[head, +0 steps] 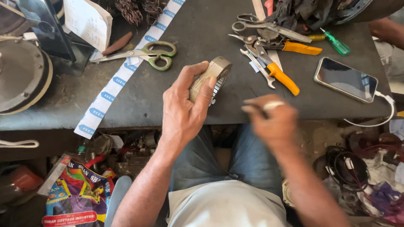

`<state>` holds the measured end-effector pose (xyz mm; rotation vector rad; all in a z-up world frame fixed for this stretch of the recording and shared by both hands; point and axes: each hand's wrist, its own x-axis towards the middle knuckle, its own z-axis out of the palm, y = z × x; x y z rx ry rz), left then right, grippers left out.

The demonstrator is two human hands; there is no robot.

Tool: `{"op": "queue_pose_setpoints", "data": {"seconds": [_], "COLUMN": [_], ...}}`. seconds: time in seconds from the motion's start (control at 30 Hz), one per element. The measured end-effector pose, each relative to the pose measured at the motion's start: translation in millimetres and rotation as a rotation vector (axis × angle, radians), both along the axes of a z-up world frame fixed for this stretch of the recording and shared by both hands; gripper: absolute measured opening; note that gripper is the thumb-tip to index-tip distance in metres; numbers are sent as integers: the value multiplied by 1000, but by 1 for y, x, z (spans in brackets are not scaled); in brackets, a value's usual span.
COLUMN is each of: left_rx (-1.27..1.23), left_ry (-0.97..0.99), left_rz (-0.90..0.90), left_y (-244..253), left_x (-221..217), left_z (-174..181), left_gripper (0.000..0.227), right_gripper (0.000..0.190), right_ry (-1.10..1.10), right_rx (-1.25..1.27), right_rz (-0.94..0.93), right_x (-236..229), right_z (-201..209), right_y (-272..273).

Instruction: The person cuts small adhesive strips from a long roll using scissors and applies them one by one into the slots of a circular metal component. The person repeats this process, cutting and applying multiple strips to fill the slots.

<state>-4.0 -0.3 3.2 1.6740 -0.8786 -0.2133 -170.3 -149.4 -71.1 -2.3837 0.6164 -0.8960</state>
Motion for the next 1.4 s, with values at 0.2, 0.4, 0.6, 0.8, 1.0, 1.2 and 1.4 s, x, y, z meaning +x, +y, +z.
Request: {"op": "queue_pose_setpoints", "data": {"seconds": [0.2,0.4,0.6,0.8,1.0,1.2,1.4], "left_rx": [-60,-41,-42,-26,9,-75,-28], "left_ry": [-84,-55,-127,-59,-164,-204,-49], "left_rz": [-22,-16,-29,-33,-65,-118,-223], "left_y": [3,1,0,4,30,45,45], "left_x": [0,3,5,5,-6,-19,-14], "left_z": [-5,-5,-8,-5,-16,-39,-56], "left_gripper": [31,31,30,33,51,74,130], "right_gripper": [22,19,15,24,98,47,81], "right_ry": [-136,-147,-108,-117,-444,-294,-227], "right_rx": [-172,-234,-203,-76,229,812,130], "right_rz": [89,80,51,112,261,411,190], "right_x": [49,56,61,55,52,55,47], "right_z": [-24,-25,-35,-28,-23,-31,-38], "right_y": [34,36,33,28,16,18,25]}}
